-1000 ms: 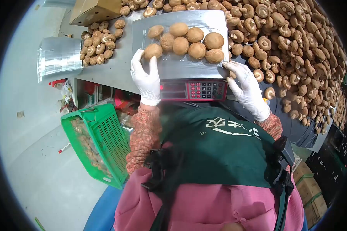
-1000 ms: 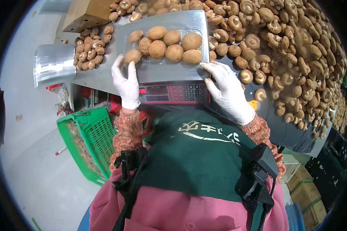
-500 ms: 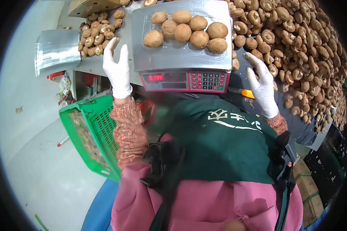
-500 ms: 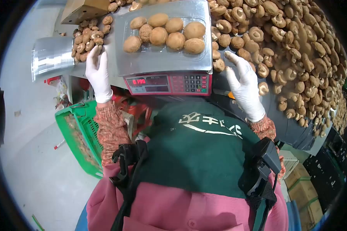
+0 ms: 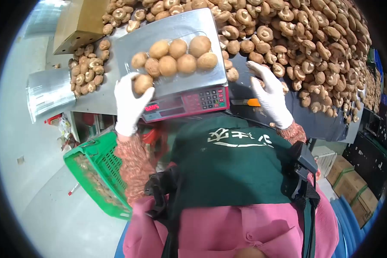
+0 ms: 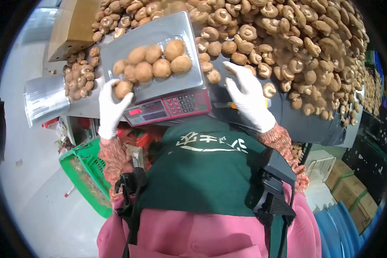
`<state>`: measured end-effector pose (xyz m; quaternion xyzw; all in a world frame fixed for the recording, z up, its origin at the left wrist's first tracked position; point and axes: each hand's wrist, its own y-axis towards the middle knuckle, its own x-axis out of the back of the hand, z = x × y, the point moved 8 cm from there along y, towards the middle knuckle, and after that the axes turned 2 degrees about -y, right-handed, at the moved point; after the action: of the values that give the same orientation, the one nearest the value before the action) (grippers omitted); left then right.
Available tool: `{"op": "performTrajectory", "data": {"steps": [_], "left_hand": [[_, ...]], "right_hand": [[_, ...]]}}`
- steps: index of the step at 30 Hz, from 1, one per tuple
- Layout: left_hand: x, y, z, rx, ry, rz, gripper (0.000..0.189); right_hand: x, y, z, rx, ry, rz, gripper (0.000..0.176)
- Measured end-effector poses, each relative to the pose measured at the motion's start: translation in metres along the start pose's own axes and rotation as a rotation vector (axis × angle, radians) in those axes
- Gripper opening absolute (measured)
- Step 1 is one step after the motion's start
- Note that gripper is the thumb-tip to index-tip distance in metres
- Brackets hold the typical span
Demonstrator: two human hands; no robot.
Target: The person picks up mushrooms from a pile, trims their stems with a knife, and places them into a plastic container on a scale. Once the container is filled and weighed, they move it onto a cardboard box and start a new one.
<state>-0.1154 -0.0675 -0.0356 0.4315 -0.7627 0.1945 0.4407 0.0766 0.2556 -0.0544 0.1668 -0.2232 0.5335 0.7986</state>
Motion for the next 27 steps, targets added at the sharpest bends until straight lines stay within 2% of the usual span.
{"op": "performTrajectory", "data": {"steps": [4, 6, 7, 10, 14, 18, 19, 22, 23, 24, 26, 27], "left_hand": [[0.004, -0.021, -0.013, 0.125, -0.053, -0.186, 0.054], [-0.001, -0.023, -0.010, 0.109, -0.087, -0.335, 0.053], [-0.002, -0.021, -0.010, 0.143, -0.129, -0.348, 0.050], [-0.011, -0.020, 0.001, 0.156, -0.431, -0.460, 0.049], [-0.012, -0.018, 0.000, 0.066, -0.348, -0.405, 0.045], [-0.009, -0.012, -0.002, 0.066, -0.277, -0.385, 0.057], [-0.002, -0.011, -0.010, 0.011, -0.134, -0.391, 0.062], [0.011, -0.022, 0.028, 0.216, -0.572, -0.483, 0.063], [0.016, -0.029, 0.041, 0.316, -0.744, -0.494, 0.054], [0.020, -0.033, 0.061, 0.397, -0.732, -0.481, 0.040], [0.019, -0.029, 0.078, 0.527, -0.863, -0.345, 0.030], [0.018, -0.025, 0.078, 0.535, -0.857, -0.283, 0.030]], "right_hand": [[-0.001, -0.005, -0.017, -0.032, -0.001, -0.010, 0.039], [-0.005, -0.006, -0.018, -0.044, 0.018, 0.003, 0.040], [-0.007, -0.006, -0.016, -0.026, 0.014, 0.004, 0.040], [-0.008, -0.003, -0.009, 0.008, -0.001, 0.009, 0.040], [-0.010, 0.000, -0.004, 0.031, -0.028, 0.035, 0.038], [-0.015, -0.001, 0.006, 0.025, -0.016, 0.046, 0.038], [-0.016, -0.001, 0.005, 0.037, -0.026, 0.042, 0.038], [-0.017, 0.004, 0.006, -0.027, 0.028, 0.052, 0.039], [-0.017, 0.004, 0.004, -0.074, 0.066, 0.048, 0.039], [-0.018, 0.002, 0.002, -0.123, 0.105, 0.045, 0.039], [-0.026, 0.009, 0.001, -0.290, 0.386, 0.047, 0.036], [-0.029, 0.016, 0.006, -0.317, 0.413, 0.052, 0.036]]}}
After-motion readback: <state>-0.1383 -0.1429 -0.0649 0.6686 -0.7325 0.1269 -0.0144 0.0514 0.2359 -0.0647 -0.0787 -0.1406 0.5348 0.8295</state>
